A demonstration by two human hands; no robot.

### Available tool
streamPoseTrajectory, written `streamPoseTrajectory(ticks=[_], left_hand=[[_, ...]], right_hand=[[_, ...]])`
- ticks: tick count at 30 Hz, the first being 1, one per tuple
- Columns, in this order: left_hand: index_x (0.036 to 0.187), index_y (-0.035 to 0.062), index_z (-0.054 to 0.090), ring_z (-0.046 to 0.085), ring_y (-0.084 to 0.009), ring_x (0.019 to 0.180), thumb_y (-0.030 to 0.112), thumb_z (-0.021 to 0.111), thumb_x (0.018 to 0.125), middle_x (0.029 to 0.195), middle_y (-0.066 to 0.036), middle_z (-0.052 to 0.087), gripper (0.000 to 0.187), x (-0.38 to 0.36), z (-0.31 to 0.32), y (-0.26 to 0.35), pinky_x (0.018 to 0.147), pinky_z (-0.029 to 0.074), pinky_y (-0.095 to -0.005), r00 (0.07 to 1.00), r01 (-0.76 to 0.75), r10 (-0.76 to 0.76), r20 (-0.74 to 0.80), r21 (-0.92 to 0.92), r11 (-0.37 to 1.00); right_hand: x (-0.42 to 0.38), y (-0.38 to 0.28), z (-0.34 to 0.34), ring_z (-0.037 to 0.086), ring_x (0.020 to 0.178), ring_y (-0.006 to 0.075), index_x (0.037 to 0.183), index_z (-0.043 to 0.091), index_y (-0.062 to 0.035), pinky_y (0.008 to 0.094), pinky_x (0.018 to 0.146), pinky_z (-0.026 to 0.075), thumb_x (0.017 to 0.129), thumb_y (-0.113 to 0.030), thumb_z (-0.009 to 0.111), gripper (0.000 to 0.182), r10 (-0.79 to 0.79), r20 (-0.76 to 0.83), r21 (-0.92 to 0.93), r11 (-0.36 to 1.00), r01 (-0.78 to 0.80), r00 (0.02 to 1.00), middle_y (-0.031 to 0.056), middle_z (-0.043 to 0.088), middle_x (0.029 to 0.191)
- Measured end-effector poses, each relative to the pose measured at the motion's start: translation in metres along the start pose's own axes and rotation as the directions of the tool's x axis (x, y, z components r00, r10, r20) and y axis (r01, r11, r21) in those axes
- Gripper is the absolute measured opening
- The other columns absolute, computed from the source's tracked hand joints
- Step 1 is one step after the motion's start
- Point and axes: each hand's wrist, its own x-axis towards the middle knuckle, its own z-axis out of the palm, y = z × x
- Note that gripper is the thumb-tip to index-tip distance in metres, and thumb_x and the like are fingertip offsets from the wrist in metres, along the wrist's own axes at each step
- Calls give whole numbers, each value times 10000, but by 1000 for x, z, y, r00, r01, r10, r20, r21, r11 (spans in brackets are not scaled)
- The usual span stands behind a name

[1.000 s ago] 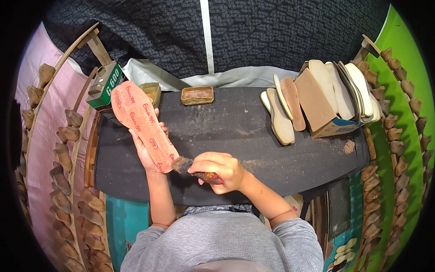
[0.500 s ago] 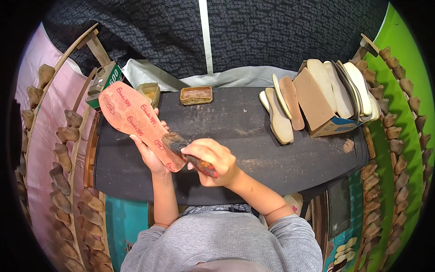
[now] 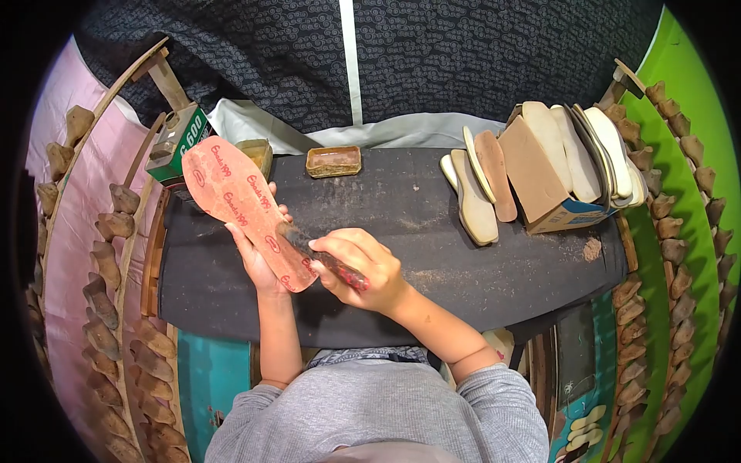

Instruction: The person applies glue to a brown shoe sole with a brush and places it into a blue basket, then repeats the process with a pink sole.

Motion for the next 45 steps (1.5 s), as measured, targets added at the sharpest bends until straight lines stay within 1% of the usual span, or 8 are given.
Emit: streamPoseTrajectory(ticks=[13, 16, 21, 26, 28, 35, 44, 45], left_hand=[[1377, 41, 313, 574, -171, 891, 581, 271, 936, 1302, -129, 469, 698, 15, -16, -2, 728, 530, -277, 1000, -6, 6, -26, -15, 1000], [1373, 39, 318, 578, -175, 889, 583, 277, 934, 1293, -129, 477, 700, 14, -18, -6, 730, 533, -276, 1000, 27, -28, -13, -36, 999], [1372, 39, 320, 578, -178, 884, 574, 280, 938, 1292, -130, 479, 691, 15, -26, -11, 742, 535, -283, 989, 114, -104, 102, -95, 989], [1380, 41, 308, 576, -181, 876, 571, 295, 937, 1285, -130, 474, 691, 17, -8, -8, 730, 535, -283, 1000, -6, 3, -29, -80, 997], [1383, 44, 303, 573, -180, 884, 571, 299, 936, 1295, -131, 465, 690, 19, -7, -8, 725, 533, -281, 998, -25, 21, -51, -94, 995], [1385, 30, 298, 566, -192, 875, 579, 326, 927, 1229, -145, 496, 715, 22, -9, -8, 713, 526, -274, 996, -66, 63, -61, -51, 997], [1393, 11, 282, 552, -193, 880, 578, 365, 918, 1133, -187, 487, 745, 19, -15, 1, 728, 514, -284, 995, 97, -103, 0, -321, 942], [1393, 11, 282, 552, -193, 880, 578, 365, 918, 1133, -187, 487, 745, 18, -11, 2, 728, 514, -284, 995, 97, -103, -1, -321, 942]], right_hand=[[-20, 4, 2, 618, 696, 198, 878, 612, -10, 276, 602, 515, 758, -46, 686, 145, 139, 72, 25, 990, -141, 988, 89, 600, 809], [-19, 6, -2, 618, 709, 162, 912, 618, -5, 251, 602, 502, 786, -60, 676, 149, 425, 63, 239, 872, -427, 903, 94, 593, 824], [-13, 8, -1, 617, 706, 194, 902, 617, -10, 273, 607, 502, 770, -52, 677, 151, 197, 17, 30, 980, -197, 980, 94, 593, 813], [-23, 4, -1, 614, 689, 197, 886, 614, -10, 276, 599, 500, 760, -54, 683, 150, 241, 8, 41, 970, -241, 971, 93, 592, 793], [-27, 3, 0, 589, 606, 119, 882, 629, 4, 229, 529, 474, 808, -58, 638, 97, 221, 15, 98, 970, -222, 975, 77, 578, 774], [-24, -10, -3, 592, 696, 167, 843, 647, -14, 261, 599, 478, 761, -62, 651, 95, 159, 91, 187, 967, -173, 983, 89, 611, 773], [-13, 24, -24, 604, 692, 191, 854, 635, -9, 293, 618, 503, 756, -38, 674, 110, 155, -37, -27, 987, -156, 987, 91, 614, 796], [-16, 26, -25, 600, 685, 182, 864, 637, -11, 287, 616, 501, 763, -40, 670, 110, 254, -83, 73, 966, -248, 964, 89, 614, 797]])
